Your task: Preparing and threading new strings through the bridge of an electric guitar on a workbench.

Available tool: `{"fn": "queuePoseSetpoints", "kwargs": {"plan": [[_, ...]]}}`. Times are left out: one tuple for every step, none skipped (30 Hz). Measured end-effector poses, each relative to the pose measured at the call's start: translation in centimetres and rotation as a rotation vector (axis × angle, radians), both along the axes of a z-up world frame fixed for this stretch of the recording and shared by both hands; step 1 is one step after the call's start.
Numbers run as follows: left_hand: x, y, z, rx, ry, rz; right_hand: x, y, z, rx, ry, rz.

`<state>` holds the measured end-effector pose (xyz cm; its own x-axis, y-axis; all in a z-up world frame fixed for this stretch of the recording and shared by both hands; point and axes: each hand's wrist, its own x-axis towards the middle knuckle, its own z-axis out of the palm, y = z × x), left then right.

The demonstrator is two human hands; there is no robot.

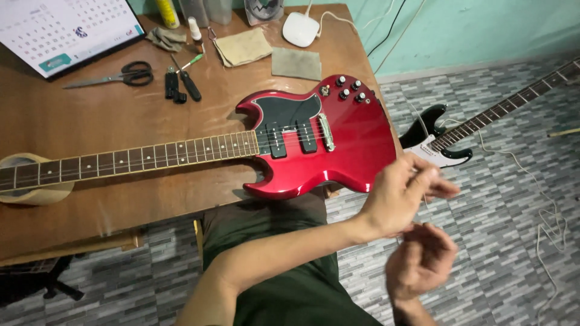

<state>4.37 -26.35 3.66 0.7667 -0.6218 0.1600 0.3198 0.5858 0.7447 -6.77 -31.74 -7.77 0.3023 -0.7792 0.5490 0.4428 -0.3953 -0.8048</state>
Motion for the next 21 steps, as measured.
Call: {"fn": "queuePoseSetpoints", "kwargs": {"plan": [[-0.1, 0.5, 0.2, 0.000, 0.006, -0.001, 0.5, -0.1, 1.2, 0.000, 0.006, -0.001], [-0.1, 1.0, 0.5, 0.166, -0.113, -0.057, 1.2, -0.3, 2.5, -0.326, -0.151, -0.045], [-0.1, 1.5, 0.8, 0.332, -0.232, -0.113, 1.9, -0.4, 3.8, -0.648, -0.316, -0.094], [-0.1, 1.0, 0.3, 0.330, -0.232, -0.109, 0.8, -1.0, 4.4, -0.649, -0.317, -0.091], [-0.2, 0.6, -0.2, 0.406, -0.296, -0.102, -0.3, -1.7, 5.1, -0.911, -0.040, -0.190], [-0.4, 0.1, -0.6, 0.482, -0.359, -0.104, -1.7, -2.2, 5.8, -1.151, 0.262, -0.291], [-0.6, 0.1, -1.1, 0.481, -0.358, -0.109, -0.2, -1.8, 6.9, -1.152, 0.267, -0.295], [-0.6, 0.0, -1.4, 0.519, -0.368, -0.163, 1.3, -1.4, 7.9, -1.202, 0.236, -0.387], [-0.7, -0.1, -1.8, 0.557, -0.377, -0.216, 2.9, -1.1, 9.0, -1.252, 0.205, -0.479], [-0.7, -1.0, -2.8, 0.553, -0.379, -0.217, 2.6, -2.4, 8.3, -1.255, 0.205, -0.482], [-0.8, -1.8, -3.7, 0.418, -0.137, -0.279, 2.3, -3.7, 7.6, -1.291, 0.239, -0.446], [-0.8, -2.6, -4.7, 0.284, 0.107, -0.333, 2.1, -5.0, 6.8, -1.325, 0.274, -0.405], [-0.3, -1.9, -4.1, 0.283, 0.109, -0.333, 1.9, -5.7, 6.4, -1.325, 0.274, -0.403], [0.1, -1.3, -3.5, 0.360, 0.013, -0.286, 1.5, -6.3, 6.0, -1.322, 0.387, -0.406], [0.5, -0.6, -2.9, 0.435, -0.084, -0.239, 1.0, -7.0, 5.5, -1.317, 0.500, -0.408], [0.7, -0.1, -2.7, 0.434, -0.082, -0.238, 0.7, -7.8, 5.0, -1.318, 0.501, -0.406], [0.9, 0.4, -2.4, 0.567, -0.292, -0.154, 0.3, -8.5, 4.6, -1.174, 0.547, -0.320], [1.1, 0.8, -2.2, 0.698, -0.502, -0.067, 0.0, -9.3, 4.1, -1.028, 0.590, -0.236], [1.5, 1.3, -2.9, 0.697, -0.499, -0.068, -0.6, -9.3, 4.6, -1.028, 0.592, -0.235], [1.8, 1.8, -3.6, 0.669, -0.432, 0.029, -1.2, -9.2, 5.1, -0.886, 0.580, -0.221], [2.1, 2.2, -4.3, 0.640, -0.365, 0.125, -1.8, -9.2, 5.6, -0.744, 0.567, -0.207]]}}
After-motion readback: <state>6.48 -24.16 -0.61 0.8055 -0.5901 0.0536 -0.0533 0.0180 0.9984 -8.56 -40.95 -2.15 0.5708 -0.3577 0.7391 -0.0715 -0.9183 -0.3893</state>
